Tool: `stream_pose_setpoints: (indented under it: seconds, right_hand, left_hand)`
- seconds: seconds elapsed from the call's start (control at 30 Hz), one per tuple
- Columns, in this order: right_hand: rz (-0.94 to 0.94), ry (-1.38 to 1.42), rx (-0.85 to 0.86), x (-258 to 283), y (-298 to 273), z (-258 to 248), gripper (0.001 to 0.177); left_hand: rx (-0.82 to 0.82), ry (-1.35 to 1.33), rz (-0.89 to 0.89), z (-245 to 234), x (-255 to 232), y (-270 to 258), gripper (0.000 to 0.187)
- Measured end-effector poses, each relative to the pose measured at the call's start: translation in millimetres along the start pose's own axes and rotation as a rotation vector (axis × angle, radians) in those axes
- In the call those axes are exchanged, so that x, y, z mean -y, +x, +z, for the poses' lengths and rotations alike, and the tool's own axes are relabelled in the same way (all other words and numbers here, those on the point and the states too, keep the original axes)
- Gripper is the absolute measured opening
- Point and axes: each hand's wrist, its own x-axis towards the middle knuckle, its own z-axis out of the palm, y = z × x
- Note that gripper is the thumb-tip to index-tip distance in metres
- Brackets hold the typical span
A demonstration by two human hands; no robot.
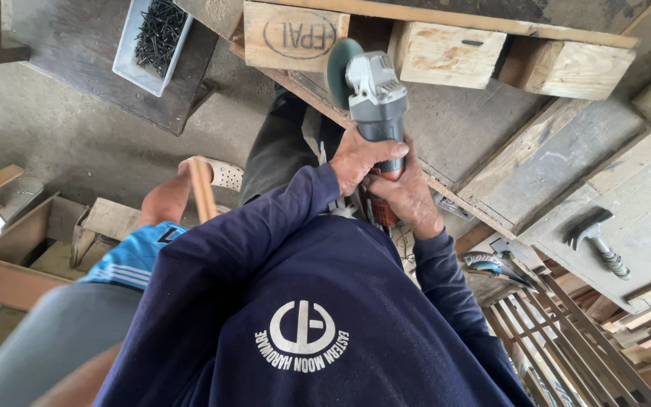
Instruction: The person uses an angle grinder to smooth the edges and surfaces of a wooden block. They hold the block with one hand and operate the grinder with the other, moving the tool along the wood to remove material and create sparks.
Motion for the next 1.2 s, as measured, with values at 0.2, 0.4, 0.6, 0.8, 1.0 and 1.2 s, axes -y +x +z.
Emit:
stream_pose_setpoints:
  seconds: [0.2,0.4,0.6,0.8,1.0,1.2]
  right_hand:
    - [-0.045,-0.033,0.040,11.5,-11.4,-3.2,0.107]
    - [0.079,-0.044,-0.008,12.0,-2.7,-7.8,0.107]
    - [-0.054,-0.061,0.038,7.0,-7.4,-5.5,0.106]
    - [-0.023,-0.105,-0.013,-12.0,-4.8,-2.6,0.109]
    - [-0.120,-0.068,0.017,-12.4,-3.1,-0.8,0.105]
    - [-0.019,-0.073,0.008,-25.1,-0.4,-6.8,0.107]
  left_hand:
    - [-0.007,-0.074,0.010,10.0,5.3,-14.1,0.035]
    - [-0.005,-0.130,-0.007,9.0,8.4,-1.9,0.035]
    - [0.005,-0.131,0.029,12.4,4.9,-14.8,0.038]
    - [0.021,-0.107,0.091,6.5,11.3,-14.8,0.038]
    - [0.017,-0.094,0.045,3.8,11.3,-12.3,0.039]
    - [0.028,-0.101,0.103,5.9,25.3,-8.4,0.033]
